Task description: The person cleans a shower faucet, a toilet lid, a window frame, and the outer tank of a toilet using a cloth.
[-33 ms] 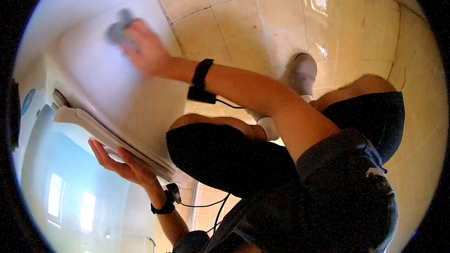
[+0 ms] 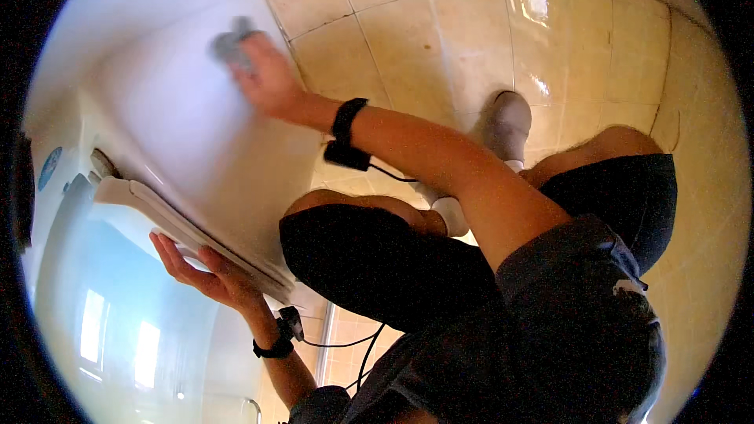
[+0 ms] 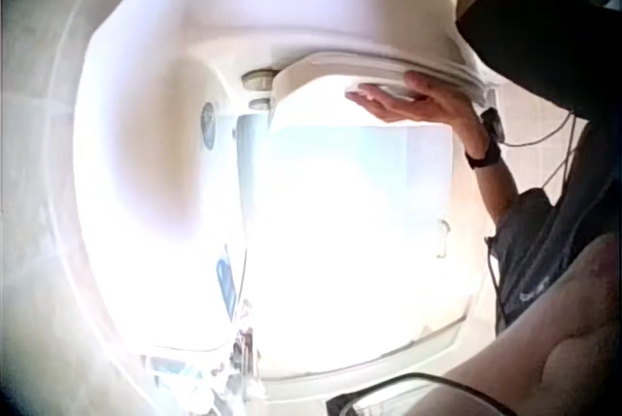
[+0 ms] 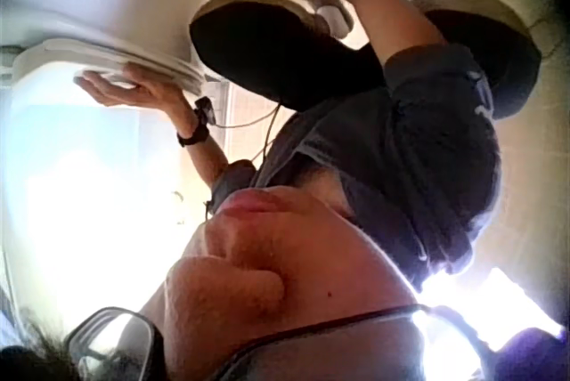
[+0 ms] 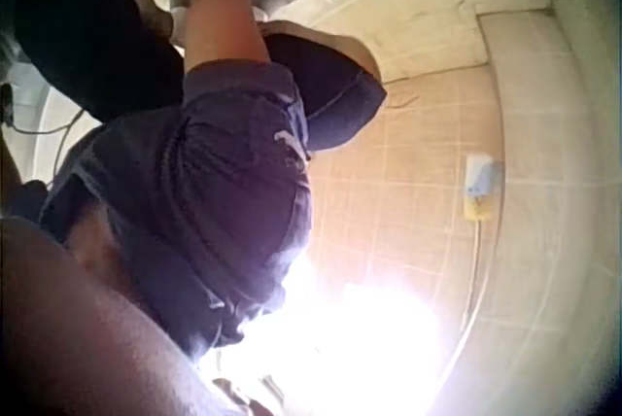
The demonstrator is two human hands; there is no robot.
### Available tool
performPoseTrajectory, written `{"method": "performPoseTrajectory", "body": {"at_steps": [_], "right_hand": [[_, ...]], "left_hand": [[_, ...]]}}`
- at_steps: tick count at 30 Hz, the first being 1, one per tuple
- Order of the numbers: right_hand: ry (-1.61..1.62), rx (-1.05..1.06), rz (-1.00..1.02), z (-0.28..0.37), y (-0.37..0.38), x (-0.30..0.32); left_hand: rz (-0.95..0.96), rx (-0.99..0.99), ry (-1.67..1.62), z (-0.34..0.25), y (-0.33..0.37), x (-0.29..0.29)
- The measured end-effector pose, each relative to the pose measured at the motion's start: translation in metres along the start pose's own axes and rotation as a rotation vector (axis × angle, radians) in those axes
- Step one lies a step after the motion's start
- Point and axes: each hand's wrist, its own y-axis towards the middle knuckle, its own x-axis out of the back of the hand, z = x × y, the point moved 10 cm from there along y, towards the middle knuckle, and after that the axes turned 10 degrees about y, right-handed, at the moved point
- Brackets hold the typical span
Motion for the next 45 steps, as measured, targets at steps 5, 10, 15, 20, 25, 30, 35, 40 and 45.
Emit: {"method": "performPoseTrajectory", "body": {"at_steps": [5, 10, 15, 20, 25, 30, 35, 40, 45], "right_hand": [[-0.183, -0.382, -0.034, -0.108, -0.031, 0.021], [-0.031, 0.263, 0.189, 0.101, 0.064, -0.032], [0.224, 0.227, 0.201, 0.122, 0.053, -0.047], [0.335, 0.27, 0.38, 0.143, -0.036, -0.035], [0.326, 0.414, 0.735, 0.131, -0.068, -0.032], [0.258, 0.461, 0.587, 0.145, 0.007, -0.041], [0.178, 0.432, 0.377, 0.13, 0.063, -0.056], [0.251, 0.492, 0.651, 0.149, -0.034, -0.044], [0.261, 0.594, 0.734, 0.167, -0.016, -0.047]], "left_hand": [[0.014, -0.062, 0.023, -0.001, 0.007, -0.003], [0.022, -0.005, -0.022, 0.003, 0.004, -0.003], [0.008, -0.028, -0.038, 0.009, 0.004, -0.002], [0.016, -0.009, -0.024, 0.007, 0.002, 0.001], [0.018, -0.003, -0.016, 0.008, 0.003, -0.001], [0.046, -0.031, 0.002, 0.006, 0.005, 0.003], [0.028, -0.001, -0.01, 0.008, 0.003, 0.003], [0.026, 0.0, -0.001, 0.005, 0.005, 0.001], [0.008, -0.008, 0.005, 0.002, 0.008, 0.003]]}}
